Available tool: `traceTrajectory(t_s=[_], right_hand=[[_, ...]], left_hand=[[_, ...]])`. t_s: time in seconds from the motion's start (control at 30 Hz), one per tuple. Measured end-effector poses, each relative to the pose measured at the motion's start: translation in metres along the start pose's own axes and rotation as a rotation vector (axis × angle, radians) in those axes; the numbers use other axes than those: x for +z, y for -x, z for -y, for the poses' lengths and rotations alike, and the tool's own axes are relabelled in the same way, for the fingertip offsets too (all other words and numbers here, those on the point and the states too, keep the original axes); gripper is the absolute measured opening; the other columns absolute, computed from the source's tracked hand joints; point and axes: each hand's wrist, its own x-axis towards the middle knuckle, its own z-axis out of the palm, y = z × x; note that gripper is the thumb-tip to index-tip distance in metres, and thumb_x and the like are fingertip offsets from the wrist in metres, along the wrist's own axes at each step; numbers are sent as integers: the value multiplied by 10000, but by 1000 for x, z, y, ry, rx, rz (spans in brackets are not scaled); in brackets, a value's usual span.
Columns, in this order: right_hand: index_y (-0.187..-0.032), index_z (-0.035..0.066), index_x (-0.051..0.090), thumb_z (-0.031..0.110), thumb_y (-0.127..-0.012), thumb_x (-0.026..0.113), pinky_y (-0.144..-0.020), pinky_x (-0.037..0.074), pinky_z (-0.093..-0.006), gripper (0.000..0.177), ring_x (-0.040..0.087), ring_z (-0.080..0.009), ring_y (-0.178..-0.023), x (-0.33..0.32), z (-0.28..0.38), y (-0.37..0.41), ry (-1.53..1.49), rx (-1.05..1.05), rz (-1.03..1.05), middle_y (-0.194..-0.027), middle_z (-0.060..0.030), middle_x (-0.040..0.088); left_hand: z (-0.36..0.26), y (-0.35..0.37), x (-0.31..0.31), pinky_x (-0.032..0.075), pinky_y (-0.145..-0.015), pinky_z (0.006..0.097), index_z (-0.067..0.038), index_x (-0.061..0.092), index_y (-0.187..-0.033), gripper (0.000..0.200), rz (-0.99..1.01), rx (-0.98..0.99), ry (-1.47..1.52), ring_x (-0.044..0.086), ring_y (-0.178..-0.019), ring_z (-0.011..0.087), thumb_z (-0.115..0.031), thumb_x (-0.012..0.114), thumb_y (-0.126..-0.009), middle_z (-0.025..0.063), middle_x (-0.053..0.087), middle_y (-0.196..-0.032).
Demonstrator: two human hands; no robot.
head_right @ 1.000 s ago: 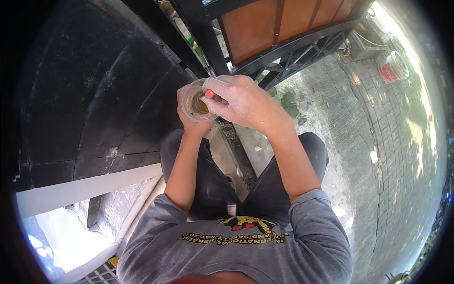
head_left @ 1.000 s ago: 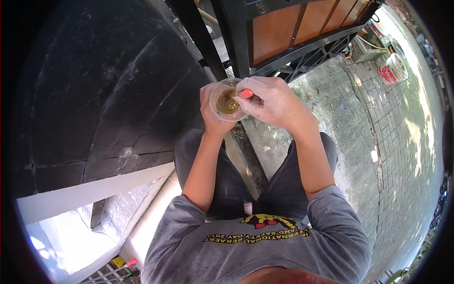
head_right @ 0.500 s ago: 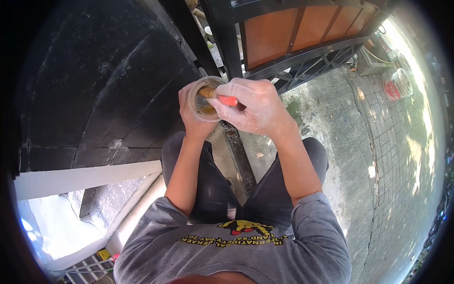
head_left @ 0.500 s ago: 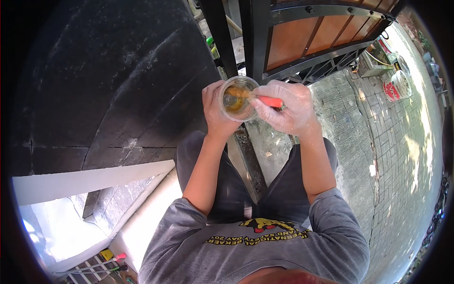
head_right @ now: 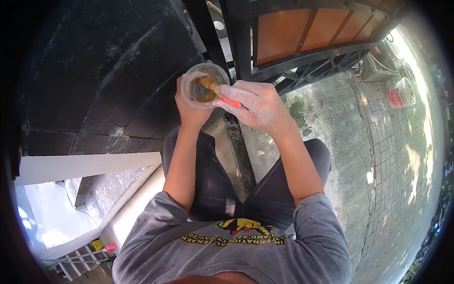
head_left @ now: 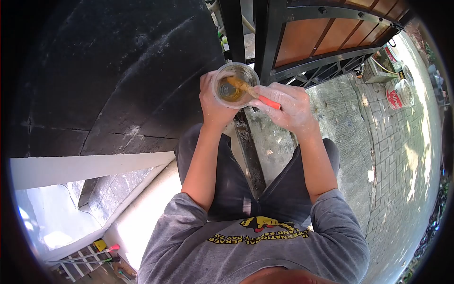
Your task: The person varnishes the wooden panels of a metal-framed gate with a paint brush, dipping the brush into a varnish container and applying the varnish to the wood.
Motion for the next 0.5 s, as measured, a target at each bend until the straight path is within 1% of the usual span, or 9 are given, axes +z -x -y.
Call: traceTrajectory(t_s=[0.07, 0.17, 0.27, 0.37, 0.5], right_hand=[[-1050, 8, 729, 137, -818, 860, -537, 535, -312, 296, 664, -233, -605, -5, 6, -1, -6, 57, 61, -766, -82, 691], [-1034, -1, 736, 127, -824, 862, -519, 527, -281, 276, 668, -195, -567, -8, 13, -2, 72, 12, -74, -738, -87, 709], [-998, -9, 738, 134, -875, 840, -491, 507, -248, 215, 661, -130, -521, 7, 12, -1, 50, 68, -339, -731, -80, 730], [-977, -19, 702, 161, -950, 789, -463, 485, -222, 202, 651, -94, -511, 17, 35, 0, -369, 648, -382, -725, -70, 722], [-935, -16, 621, 195, -1020, 708, -407, 454, -218, 243, 597, -86, -458, 22, 41, -3, -694, 869, -423, -672, -66, 667]], left_hand=[[0, 1, -3, 524, -933, 396, -44, 700, -1123, 624, 33, -13, -44, 647, -1059, 294, -217, 987, -597, 98, 684, -1134], [6, 2, 1, 508, -943, 422, -57, 731, -1099, 625, -67, 32, 0, 606, -1074, 318, -250, 986, -562, 98, 664, -1154], [-1, 2, 6, 511, -938, 416, -46, 726, -1115, 644, -109, 56, 17, 605, -1080, 312, -227, 987, -555, 102, 653, -1172], [-3, 6, 10, 516, -931, 408, -38, 724, -1114, 642, -91, 75, -28, 612, -1071, 308, -214, 987, -556, 109, 658, -1163], [0, 6, 19, 523, -922, 409, -38, 724, -1108, 623, -139, 28, 76, 624, -1048, 309, -218, 983, -571, 105, 680, -1126]])
